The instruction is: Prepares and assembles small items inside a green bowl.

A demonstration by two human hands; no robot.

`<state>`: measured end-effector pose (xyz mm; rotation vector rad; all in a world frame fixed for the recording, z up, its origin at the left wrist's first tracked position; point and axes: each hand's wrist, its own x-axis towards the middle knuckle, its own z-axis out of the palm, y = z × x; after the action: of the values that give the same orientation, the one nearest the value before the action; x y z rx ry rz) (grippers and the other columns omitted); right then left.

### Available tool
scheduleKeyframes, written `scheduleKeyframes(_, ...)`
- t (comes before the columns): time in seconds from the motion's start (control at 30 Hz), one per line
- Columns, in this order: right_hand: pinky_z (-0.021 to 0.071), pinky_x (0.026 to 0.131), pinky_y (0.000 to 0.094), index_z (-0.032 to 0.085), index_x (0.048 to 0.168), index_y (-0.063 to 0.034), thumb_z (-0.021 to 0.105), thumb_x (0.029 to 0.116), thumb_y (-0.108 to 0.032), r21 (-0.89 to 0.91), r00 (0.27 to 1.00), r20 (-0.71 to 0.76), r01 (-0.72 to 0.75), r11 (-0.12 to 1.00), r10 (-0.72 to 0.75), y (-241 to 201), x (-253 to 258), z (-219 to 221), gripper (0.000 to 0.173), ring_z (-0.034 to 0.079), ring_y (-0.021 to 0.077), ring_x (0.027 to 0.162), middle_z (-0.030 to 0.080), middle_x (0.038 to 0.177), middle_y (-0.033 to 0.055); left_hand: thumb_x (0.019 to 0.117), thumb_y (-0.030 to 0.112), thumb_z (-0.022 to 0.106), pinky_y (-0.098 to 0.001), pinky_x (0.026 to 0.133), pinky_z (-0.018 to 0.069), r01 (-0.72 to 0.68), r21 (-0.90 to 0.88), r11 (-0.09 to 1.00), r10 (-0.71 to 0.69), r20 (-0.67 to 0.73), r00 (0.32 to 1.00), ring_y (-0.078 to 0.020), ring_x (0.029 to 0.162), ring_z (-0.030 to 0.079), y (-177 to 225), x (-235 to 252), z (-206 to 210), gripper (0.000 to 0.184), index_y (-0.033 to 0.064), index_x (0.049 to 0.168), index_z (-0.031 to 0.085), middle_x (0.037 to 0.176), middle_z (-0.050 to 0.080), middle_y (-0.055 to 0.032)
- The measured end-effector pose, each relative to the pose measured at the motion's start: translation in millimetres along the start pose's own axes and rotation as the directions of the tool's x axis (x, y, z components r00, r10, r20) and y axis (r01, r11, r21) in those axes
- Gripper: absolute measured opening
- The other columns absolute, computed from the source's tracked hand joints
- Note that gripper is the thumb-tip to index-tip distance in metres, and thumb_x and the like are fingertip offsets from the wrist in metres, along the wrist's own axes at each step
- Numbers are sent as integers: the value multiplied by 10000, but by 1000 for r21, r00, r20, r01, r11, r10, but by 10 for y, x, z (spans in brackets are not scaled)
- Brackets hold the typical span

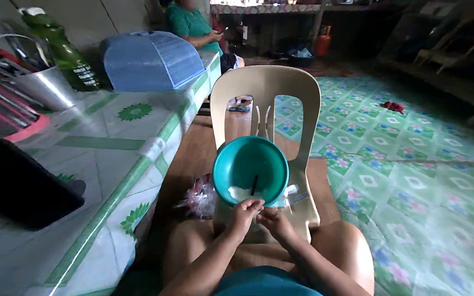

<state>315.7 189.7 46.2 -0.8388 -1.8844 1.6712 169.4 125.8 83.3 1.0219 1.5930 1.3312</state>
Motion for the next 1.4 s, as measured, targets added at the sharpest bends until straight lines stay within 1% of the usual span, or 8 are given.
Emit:
scheduleKeyframes(0.17, 549, 829, 281, 706, 992, 10, 657, 989, -140, 2, 999, 32, 28, 1000, -28, -4, -8, 31, 157, 633, 49, 828, 683, 897, 24, 906, 188, 774, -250, 790, 565, -122, 52, 991, 127, -130, 983, -60, 807, 669, -111, -18, 19, 136, 55, 903, 745, 853, 713, -5)
scheduleKeyframes(0.3, 538, 802, 273, 701, 929, -20, 668, 982, -148, 98, 996, 62, 57, 994, -63, 66, -17, 68, 142, 613, 28, 799, 661, 837, -25, 889, 279, 794, -272, 681, 531, -95, 87, 992, 109, -169, 980, -77, 684, 612, -132, -32, 33, 261, 77, 790, 662, 730, 642, 7)
scheduleKeyframes(0.47, 526, 747, 235, 707, 921, -43, 673, 979, -138, 158, 997, 58, 49, 986, -58, 141, -13, 68, 116, 606, 5, 769, 663, 824, -49, 932, 302, 745, -264, 752, 554, -109, 89, 990, 120, -135, 983, -62, 763, 648, -183, -25, 51, 218, 88, 891, 735, 810, 688, 16)
scheduleKeyframes(0.63, 504, 698, 242, 685, 862, -48, 672, 981, -172, 103, 990, 135, 31, 994, -44, 154, -5, 62, 172, 570, 4, 712, 624, 762, -59, 899, 240, 789, -287, 712, 525, 34, -82, 996, -49, -180, 983, -99, 751, 617, -107, -24, 79, 224, 56, 896, 663, 813, 657, -20)
scheduleKeyframes(0.8, 569, 868, 318, 698, 939, -22, 623, 992, -99, 307, 999, 25, 29, 951, -39, 118, -21, 1, 120, 667, 80, 861, 711, 900, 1, 1044, 239, 580, -306, 918, 547, 106, -187, 977, -91, 83, 992, -131, 1003, 664, -32, -79, 20, 351, 5, 1300, 633, 1126, 694, -74)
scheduleKeyframes(1.03, 548, 823, 254, 703, 981, -12, 652, 984, -124, 104, 988, 147, 42, 994, -57, 89, -46, -25, 123, 632, 20, 835, 682, 890, -24, 929, 177, 758, -293, 814, 557, 110, -172, 979, -123, -70, 990, -108, 840, 665, -52, -105, 39, 155, 30, 958, 716, 896, 710, -39)
scheduleKeyframes(1.2, 548, 798, 255, 693, 971, -1, 634, 999, -119, 84, 993, 116, 4, 996, -14, 106, -51, -1, 135, 630, 26, 803, 680, 859, -14, 963, 185, 718, -301, 906, 557, 119, -207, 971, -122, -1, 993, -121, 973, 682, -22, -124, -14, 238, 15, 1129, 718, 1054, 728, -59)
scheduleKeyframes(1.4, 550, 826, 240, 702, 1007, 40, 654, 972, -83, 9, 993, 104, 58, 998, -59, 46, -83, -23, 136, 632, 25, 846, 686, 929, 26, 957, 168, 722, -276, 847, 556, 122, -168, 978, -129, -32, 991, -91, 890, 671, 12, -139, -11, 160, 29, 1036, 727, 959, 721, -31)
